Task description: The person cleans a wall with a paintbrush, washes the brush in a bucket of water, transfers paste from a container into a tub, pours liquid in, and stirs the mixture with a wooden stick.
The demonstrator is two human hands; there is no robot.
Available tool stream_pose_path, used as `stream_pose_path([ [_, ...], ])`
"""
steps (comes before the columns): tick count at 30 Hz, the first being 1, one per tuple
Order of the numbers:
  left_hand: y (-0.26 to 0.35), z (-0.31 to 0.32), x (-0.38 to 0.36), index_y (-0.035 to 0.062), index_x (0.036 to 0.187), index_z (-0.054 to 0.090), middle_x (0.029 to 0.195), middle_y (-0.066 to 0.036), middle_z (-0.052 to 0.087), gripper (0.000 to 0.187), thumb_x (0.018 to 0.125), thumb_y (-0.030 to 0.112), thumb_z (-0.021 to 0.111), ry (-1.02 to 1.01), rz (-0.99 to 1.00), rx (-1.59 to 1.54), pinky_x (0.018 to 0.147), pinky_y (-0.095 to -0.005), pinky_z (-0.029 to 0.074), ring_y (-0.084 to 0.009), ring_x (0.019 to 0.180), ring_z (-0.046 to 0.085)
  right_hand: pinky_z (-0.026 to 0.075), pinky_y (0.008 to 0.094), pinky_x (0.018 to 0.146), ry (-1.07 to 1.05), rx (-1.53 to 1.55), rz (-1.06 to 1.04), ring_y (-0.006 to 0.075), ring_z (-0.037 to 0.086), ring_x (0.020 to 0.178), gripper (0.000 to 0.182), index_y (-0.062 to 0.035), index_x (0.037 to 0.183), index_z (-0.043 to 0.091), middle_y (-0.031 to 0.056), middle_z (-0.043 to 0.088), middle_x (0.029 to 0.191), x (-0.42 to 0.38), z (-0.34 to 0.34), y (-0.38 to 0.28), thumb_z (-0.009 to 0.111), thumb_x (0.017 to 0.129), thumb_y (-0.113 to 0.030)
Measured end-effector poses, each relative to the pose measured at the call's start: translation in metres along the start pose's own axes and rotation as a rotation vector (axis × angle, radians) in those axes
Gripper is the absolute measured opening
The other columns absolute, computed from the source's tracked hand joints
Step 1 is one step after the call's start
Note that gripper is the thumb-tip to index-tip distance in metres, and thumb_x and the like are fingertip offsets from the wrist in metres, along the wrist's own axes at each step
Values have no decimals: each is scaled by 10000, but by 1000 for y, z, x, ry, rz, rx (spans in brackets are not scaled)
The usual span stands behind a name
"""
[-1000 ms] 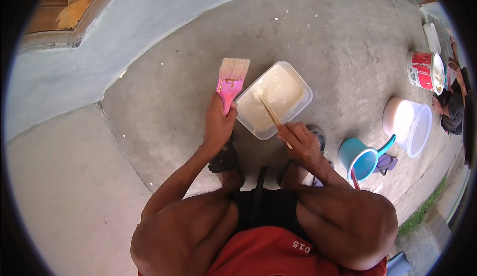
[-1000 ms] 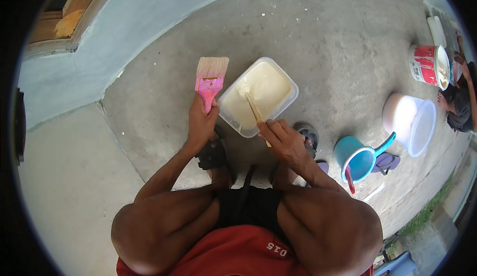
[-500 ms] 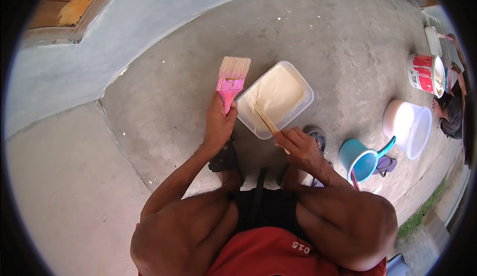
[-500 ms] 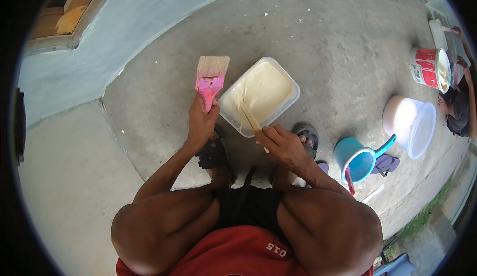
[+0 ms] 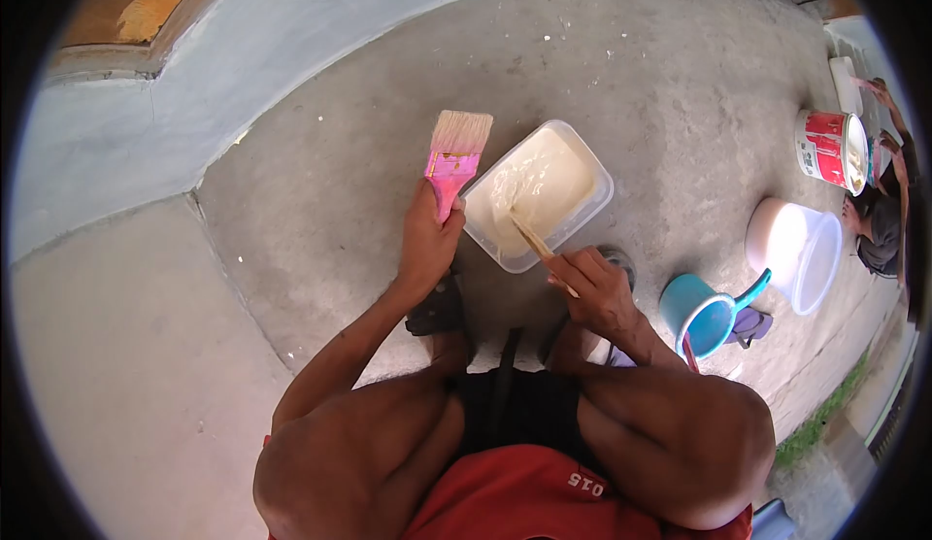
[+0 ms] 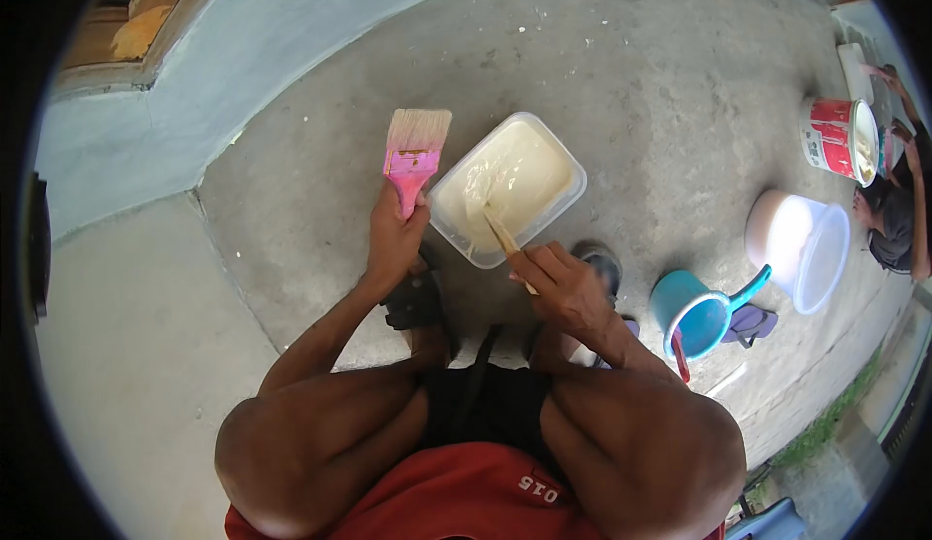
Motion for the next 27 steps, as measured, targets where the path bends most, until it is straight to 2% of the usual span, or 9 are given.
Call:
stream_pose_path([
  [2,-2,0,0,-12,1174,550,1032,-185,581,271,903,-8,551,5,16,17,816,-377,481,-338,903,603,540,339,636,-41,39,8,241,631,814,320,-32,1104,665,76,605,932,0,-5,3,750,796,-52],
  [4,-2,-1,-1,-12,1174,548,1029,-186,583,272,902,-8,551,4,32,34,816,-377,481,-337,902,604,540,336,637,126,-45,110,241,632,815,312,-29,1102,663,77,603,930,9,-18,16,746,801,-44],
  [7,-2,3,0,-12,1168,546,1031,-181,584,277,892,-15,556,-24,-30,-15,817,-373,482,-328,904,604,539,333,636,229,-147,130,240,630,809,310,-29,1100,663,80,601,925,24,-17,30,749,802,-47],
  [11,-1,2,0,-16,1157,545,1027,-173,581,279,879,-24,559,2,4,-6,815,-368,481,-317,898,598,537,330,637,158,-133,64,235,629,806,309,-27,1099,663,82,600,923,20,-1,15,748,802,-46],
  [16,-6,0,-1,-16,1158,543,1017,-169,578,278,880,-25,560,-11,-6,8,812,-366,482,-314,889,594,532,332,632,-5,40,2,234,624,793,303,-18,1092,663,83,601,925,7,-3,-2,749,804,-54],
  [17,-4,0,-1,-16,1158,544,1020,-171,579,278,881,-23,561,-2,12,14,813,-367,482,-316,893,597,532,332,632,-6,43,0,234,624,793,303,-18,1092,663,83,601,925,9,-7,0,749,804,-54],
  [19,0,-1,-2,-15,1159,544,1023,-172,580,277,882,-22,562,3,29,18,814,-368,482,-318,896,599,531,334,630,152,-70,102,235,621,784,299,-19,1088,664,85,603,929,14,-23,11,747,804,-57],
  [22,1,2,0,-16,1167,546,1035,-181,581,275,893,-13,560,-22,-37,-26,824,-375,481,-334,915,603,531,337,634,197,-175,157,236,622,783,293,-16,1087,662,87,606,934,16,-25,27,744,809,-61],
  [27,-2,2,-1,-17,1193,547,1069,-191,586,283,911,2,557,-4,25,-2,849,-388,482,-362,953,606,535,339,641,67,-91,53,237,625,787,280,-10,1085,659,85,601,926,4,-1,2,735,818,-53],
])
Point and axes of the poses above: each hand's wrist, its own x-axis towards the middle knuckle, its own z-axis out of the palm, y = z × x, the point moved 3 cm from there along x, towards the middle knuckle
